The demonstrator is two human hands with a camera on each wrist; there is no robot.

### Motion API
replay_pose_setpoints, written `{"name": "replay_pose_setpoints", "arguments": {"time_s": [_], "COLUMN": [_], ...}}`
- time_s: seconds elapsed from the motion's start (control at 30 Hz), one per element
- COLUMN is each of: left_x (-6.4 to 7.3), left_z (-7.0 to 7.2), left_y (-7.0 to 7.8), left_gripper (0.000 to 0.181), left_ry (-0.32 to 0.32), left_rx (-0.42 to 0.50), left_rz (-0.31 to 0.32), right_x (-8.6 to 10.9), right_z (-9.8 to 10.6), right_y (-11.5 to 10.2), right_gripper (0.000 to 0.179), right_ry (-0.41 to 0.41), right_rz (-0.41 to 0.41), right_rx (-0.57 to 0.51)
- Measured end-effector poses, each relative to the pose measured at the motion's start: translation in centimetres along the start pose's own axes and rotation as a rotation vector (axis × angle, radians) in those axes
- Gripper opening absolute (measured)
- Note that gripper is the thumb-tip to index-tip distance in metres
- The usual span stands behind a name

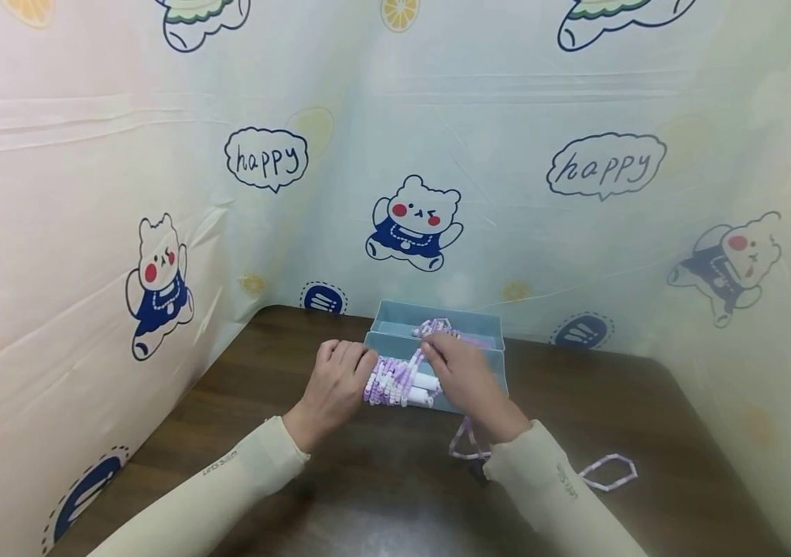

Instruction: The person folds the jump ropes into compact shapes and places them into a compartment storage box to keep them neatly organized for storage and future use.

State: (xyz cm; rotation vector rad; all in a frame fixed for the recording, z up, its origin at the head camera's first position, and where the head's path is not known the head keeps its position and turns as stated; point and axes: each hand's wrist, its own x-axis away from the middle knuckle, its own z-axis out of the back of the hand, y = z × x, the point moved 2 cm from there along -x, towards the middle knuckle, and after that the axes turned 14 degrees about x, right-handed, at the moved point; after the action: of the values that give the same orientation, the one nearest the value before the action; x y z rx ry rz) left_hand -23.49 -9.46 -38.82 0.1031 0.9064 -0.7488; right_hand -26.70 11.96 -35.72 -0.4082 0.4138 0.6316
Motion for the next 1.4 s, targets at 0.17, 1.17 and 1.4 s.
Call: {"name": "replay_pose_setpoints", "arguments": {"time_s": [0.17, 1.17, 1.4], "left_x": [-0.2, 0.0, -0.1], "left_z": [0.6, 0.7, 0.1], "left_y": [0.0, -2.7, -2.9], "left_gripper": [0.027, 0.036, 0.033], "left_ry": [0.003, -0.002, -0.001], "left_rx": [0.045, -0.027, -0.013], "left_rz": [0.045, 0.243, 0.26], "right_x": [0.6, 4.7, 5.7], "right_z": [-1.6, -6.0, -6.0], "right_y": [0.0, -4.1, -5.3], "right_gripper": [0.021, 0.015, 0.021], "right_ry": [0.019, -0.127, -0.15], "right_rz": [0.058, -0.136, -0.22], "right_rx": [-0.072, -0.394, -0.607]}}
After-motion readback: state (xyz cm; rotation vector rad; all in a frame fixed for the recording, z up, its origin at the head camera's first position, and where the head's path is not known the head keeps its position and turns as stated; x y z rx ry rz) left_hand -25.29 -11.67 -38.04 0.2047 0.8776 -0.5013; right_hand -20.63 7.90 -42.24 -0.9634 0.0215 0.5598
